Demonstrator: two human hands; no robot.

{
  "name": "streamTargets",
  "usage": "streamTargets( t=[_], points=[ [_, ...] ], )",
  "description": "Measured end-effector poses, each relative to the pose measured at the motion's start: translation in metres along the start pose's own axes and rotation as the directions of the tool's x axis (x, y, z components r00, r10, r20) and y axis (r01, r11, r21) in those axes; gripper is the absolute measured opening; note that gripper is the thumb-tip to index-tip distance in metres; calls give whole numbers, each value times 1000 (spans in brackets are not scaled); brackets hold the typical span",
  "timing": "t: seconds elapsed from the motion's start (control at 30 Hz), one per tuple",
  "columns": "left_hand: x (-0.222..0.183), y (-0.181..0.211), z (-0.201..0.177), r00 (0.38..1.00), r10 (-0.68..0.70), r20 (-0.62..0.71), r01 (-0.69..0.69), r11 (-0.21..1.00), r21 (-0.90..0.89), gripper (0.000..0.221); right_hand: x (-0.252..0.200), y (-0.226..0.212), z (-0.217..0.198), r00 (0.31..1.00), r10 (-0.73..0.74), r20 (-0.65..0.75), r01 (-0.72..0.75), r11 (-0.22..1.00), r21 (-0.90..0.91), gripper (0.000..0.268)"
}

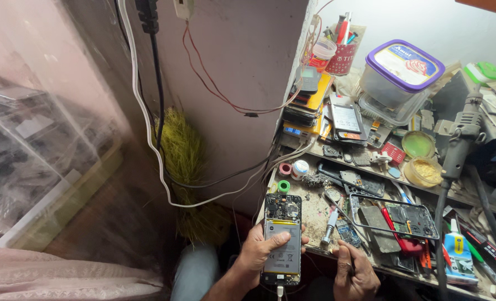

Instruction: The person holds a disassembled smartphone and uses a metal prying tool to adjust internal components near the motherboard and battery. The person repeatedly pries and repositions small parts while the phone remains connected to a charging cable.

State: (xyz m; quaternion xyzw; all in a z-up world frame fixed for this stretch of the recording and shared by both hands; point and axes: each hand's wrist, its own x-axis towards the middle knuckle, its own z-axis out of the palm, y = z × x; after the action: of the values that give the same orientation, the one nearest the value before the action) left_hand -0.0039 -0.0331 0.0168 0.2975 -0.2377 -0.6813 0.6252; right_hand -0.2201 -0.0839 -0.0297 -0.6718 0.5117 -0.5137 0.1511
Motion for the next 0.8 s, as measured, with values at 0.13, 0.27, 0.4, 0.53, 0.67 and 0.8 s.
streamTargets(
  t=[0.13, 0.27, 0.4, 0.53, 0.67, 0.8],
  points=[
    [0, -1, -1, 1000, -2, -2, 2, 1000, -14, 44, 0, -1, 0, 1000, -31, 0, 31, 999, 22, 19],
    [1, -2, -1, 1000, 4, 10, -4, 1000, -19, 44, 1, -2, -1, 1000, -1, 14, 1, 1000, -3, 19],
    [0, -1, 1, 1000, 12, -17, -12, 1000, -21, 43, 1, -2, -1, 1000, -13, 11, 13, 1000, -8, 19],
    [1, -1, 1, 1000, 8, -10, -8, 1000, -12, 43, 1, -2, -1, 1000, -23, 3, 23, 1000, -13, 19],
    [1, -1, -1, 1000, -2, -14, 2, 1000, 2, 43, 2, -1, -1, 999, -36, 7, 36, 999, -28, 19],
    [2, -1, -1, 1000, -4, -20, 4, 1000, 14, 42, 1, -4, 0, 1000, -4, -12, 3, 999, -38, 19]
  ],
)
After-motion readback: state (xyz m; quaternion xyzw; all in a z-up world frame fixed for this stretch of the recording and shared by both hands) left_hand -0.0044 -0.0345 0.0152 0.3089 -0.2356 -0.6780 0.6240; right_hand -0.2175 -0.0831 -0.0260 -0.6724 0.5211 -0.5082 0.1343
